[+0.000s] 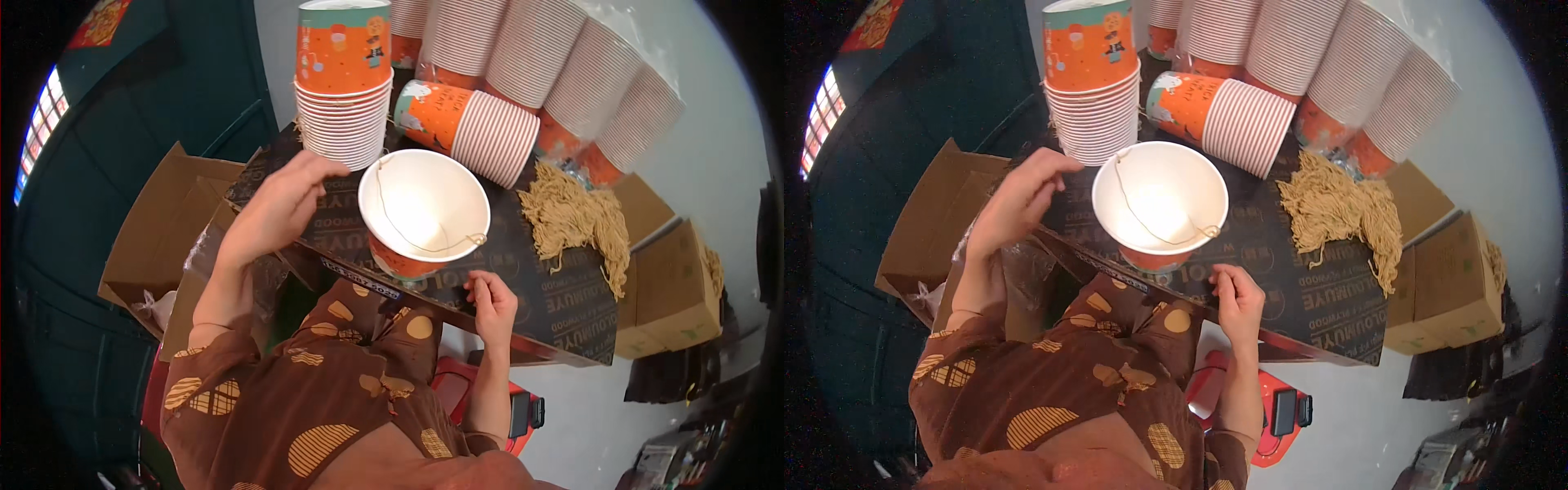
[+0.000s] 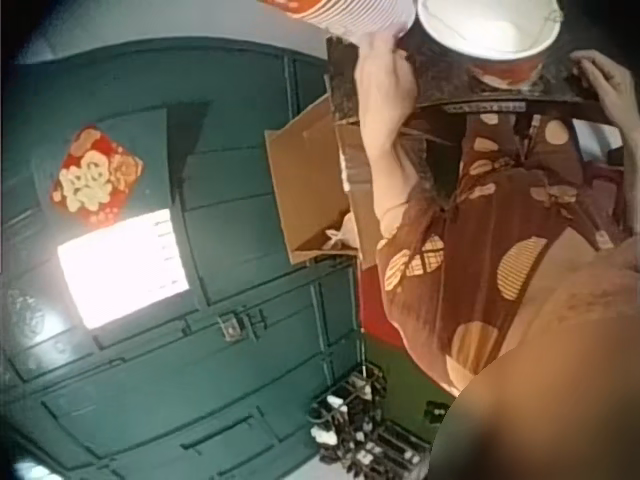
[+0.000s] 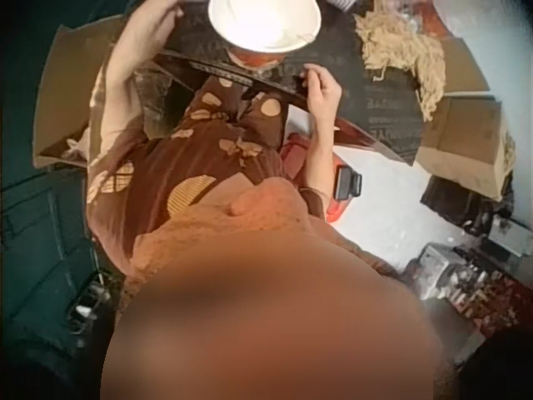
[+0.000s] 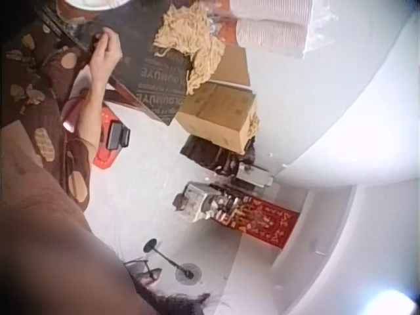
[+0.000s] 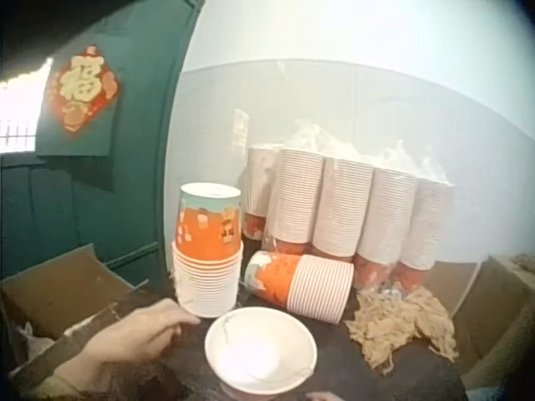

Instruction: Inspecting paper cups and using a thread to check their quality or poke holes as part of a manufacturing process.

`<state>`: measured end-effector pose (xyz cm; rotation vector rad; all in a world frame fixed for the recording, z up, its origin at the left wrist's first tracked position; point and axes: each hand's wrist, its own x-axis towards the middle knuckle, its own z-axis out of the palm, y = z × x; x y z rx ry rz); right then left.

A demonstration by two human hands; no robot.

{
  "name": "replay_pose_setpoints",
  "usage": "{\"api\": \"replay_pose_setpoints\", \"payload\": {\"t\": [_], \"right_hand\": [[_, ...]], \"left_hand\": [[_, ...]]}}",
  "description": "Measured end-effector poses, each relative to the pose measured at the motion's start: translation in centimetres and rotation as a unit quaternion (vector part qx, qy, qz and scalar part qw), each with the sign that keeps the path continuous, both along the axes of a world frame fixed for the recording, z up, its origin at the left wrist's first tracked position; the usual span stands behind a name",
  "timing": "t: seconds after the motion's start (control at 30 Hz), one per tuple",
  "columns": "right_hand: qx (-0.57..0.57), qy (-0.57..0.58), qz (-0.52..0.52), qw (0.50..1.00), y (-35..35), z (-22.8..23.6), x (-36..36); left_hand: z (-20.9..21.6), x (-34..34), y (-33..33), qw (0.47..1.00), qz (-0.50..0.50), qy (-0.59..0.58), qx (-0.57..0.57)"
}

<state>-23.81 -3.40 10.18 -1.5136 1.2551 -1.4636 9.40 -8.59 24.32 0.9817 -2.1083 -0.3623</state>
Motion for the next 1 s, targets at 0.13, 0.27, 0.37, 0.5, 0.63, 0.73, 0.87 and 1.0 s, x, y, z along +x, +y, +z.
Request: {"api": "replay_pose_setpoints", "payload": {"t": [0.13, 0.27, 0.37, 0.5, 0.63, 0.73, 0.87, 1.0], "right_hand": [[0.006, 0.024, 0.004, 1.0, 0.0, 0.2, 0.1], [0.014, 0.006, -0.003, 1.0, 0.0, 0.1, 0.2], [0.011, 0.008, -0.002, 1.0, 0.0, -0.1, 0.0], [0.011, 0.015, -0.023, 1.0, 0.2, -0.1, 0.2], [0.009, 0.005, -0.029, 1.0, 0.3, -0.2, 0.3], [0.01, -0.006, -0.027, 1.0, 0.2, -0.3, 0.3], [0.01, -0.003, 0.006, 1.0, 0.4, 0.1, 0.2], [-0.071, 0.017, 0.018, 0.997, 0.3, 1.3, 2.0]], "left_hand": [[-0.1, 0.2, 0.8, 0.996, -0.027, -0.069, -0.043], [0.1, -0.8, 1.3, 0.982, -0.098, -0.079, -0.139], [0.2, -2.2, 1.6, 0.962, -0.134, -0.132, -0.197], [-1.0, -2.7, 0.8, 0.952, -0.159, -0.147, -0.216], [-2.2, -1.7, 0.2, 0.964, -0.128, -0.112, -0.206], [-3.4, -0.1, 0.4, 0.985, -0.09, 0.049, -0.142], [-6.8, 0.9, 2.1, 0.852, -0.158, 0.461, 0.188], [-9.1, -1.4, 3.2, 0.698, -0.213, 0.565, 0.385]]}}
